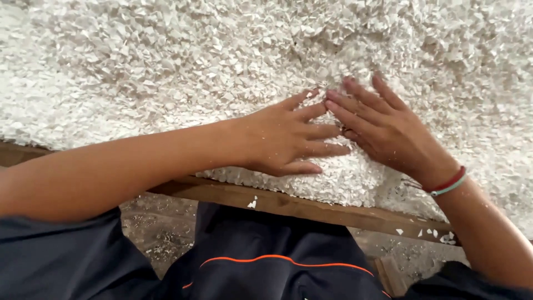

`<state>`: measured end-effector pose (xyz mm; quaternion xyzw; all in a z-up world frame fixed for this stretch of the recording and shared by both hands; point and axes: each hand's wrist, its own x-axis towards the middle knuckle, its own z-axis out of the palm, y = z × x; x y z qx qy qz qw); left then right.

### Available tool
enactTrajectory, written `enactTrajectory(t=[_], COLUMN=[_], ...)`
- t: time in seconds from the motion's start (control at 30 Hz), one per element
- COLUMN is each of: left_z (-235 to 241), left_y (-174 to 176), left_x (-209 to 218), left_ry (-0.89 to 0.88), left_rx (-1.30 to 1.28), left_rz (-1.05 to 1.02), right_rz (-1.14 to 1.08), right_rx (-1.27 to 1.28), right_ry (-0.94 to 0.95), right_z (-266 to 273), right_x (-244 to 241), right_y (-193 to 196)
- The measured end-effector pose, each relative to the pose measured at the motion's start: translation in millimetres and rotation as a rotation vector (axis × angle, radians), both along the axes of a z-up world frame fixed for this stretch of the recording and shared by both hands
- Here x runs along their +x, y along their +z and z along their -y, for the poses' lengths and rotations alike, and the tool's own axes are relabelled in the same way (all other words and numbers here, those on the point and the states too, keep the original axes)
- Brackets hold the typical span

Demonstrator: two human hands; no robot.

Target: The person spreads shredded coconut flakes evenly across a large wooden tray using both hands. They repeatedly scoop, sift, and smooth the flakes to create a uniform layer, occasionally picking out small dark pieces.

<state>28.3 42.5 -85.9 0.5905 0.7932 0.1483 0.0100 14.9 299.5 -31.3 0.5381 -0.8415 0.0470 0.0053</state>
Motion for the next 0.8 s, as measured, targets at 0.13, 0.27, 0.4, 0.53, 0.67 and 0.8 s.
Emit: enactTrajectory(t=[0.13, 0.27, 0.4, 0.53, 0.67, 0.8], left_z=[24.6, 61.5, 90.5, 87.7, 41.6, -32.1], left_y=[12.2, 10.5, 28.5, 69.2, 71.2, 3.6], left_x=[-1.6, -0.4, -1.4, 3.5, 10.8, 2.2], left_ry=[0.073, 0.247, 0.22, 0.184, -0.033, -0.389], left_rx=[-0.153, -0.21, -0.301, -0.397, -0.138, 0.238], left_rz=[0.018, -0.066, -0.124, -0.022, -0.009, -0.092], right_rz=[0.03, -0.12, 0.413, 0.4, 0.256, 0.061], right_rx=[0.201, 0.459, 0.64, 0.443, 0.206, -0.27], right_ry=[-0.142, -0.357, -0.57, -0.462, -0.484, -0.531], right_z=[-30.4, -77.3, -105.0, -139.0, -140.3, -160.3], right_x=[4.5, 20.1, 29.8, 26.2, 14.7, -0.9], right_y=[-3.5, -7.0, 10.3, 15.2, 43.4, 31.0])
